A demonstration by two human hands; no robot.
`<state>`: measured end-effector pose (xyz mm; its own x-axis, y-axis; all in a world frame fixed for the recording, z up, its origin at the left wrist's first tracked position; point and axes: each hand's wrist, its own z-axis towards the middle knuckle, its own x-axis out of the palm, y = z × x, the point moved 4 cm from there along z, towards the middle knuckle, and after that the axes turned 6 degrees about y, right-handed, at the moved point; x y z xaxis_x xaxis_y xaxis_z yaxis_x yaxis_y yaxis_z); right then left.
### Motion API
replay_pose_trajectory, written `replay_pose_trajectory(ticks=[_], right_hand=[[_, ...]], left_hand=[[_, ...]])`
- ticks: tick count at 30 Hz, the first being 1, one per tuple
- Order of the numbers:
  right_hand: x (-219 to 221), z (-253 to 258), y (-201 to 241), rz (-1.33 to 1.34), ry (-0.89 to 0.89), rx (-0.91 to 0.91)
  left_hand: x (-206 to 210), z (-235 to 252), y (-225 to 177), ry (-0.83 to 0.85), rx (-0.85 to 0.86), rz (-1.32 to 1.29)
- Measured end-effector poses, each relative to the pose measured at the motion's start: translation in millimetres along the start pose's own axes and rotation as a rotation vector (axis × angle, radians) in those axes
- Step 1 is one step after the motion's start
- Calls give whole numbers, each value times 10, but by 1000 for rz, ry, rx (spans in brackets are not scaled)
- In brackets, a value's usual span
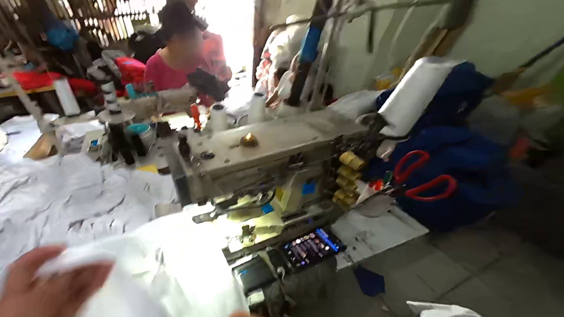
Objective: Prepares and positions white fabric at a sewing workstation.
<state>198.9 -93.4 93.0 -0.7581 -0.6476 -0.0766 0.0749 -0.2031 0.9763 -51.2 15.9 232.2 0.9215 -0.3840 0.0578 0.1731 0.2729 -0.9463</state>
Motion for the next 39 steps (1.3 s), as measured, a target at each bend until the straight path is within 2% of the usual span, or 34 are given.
replay_pose_trajectory(ticks=[1,2,3,5,7,10,13,15,17,19,22,24,25,28,32,36,39], right_hand=[[-89,-21,-107,1,-92,80],[-165,-32,-212,-7,-170,137],[-214,-44,-295,-24,-236,204],[-280,-68,-406,-110,-315,318],[-319,-119,-438,-186,-351,368],[-319,-182,-368,-183,-339,320],[-279,-193,-261,-222,-266,250],[-284,-171,-234,-229,-218,222],[-338,-101,-241,-298,-213,197],[-436,2,-249,-534,-283,203],[-553,121,-152,-914,-318,410],[-607,132,-95,-909,-233,577],[-623,112,-92,-886,-213,597],[-625,49,-144,-850,-280,494],[-559,336,-243,-715,-381,210],[-403,754,-400,-548,-204,74],[-487,726,-275,-521,-131,-1]], left_hand=[[26,146,169,-10,-189,204],[34,280,335,53,-333,433],[36,370,466,147,-385,628],[50,448,590,310,-255,839],[141,486,608,459,-86,792],[347,463,812,728,54,709],[499,318,1238,951,74,882],[501,236,1386,934,61,1036],[396,234,1339,771,180,1156],[266,289,1151,637,232,1238],[204,333,980,582,179,1345],[242,331,996,590,151,1367],[275,324,1027,619,129,1371],[364,299,1200,736,5,1394],[396,292,1337,708,-16,1452],[450,250,1032,791,60,1237],[367,364,767,773,189,1158]])
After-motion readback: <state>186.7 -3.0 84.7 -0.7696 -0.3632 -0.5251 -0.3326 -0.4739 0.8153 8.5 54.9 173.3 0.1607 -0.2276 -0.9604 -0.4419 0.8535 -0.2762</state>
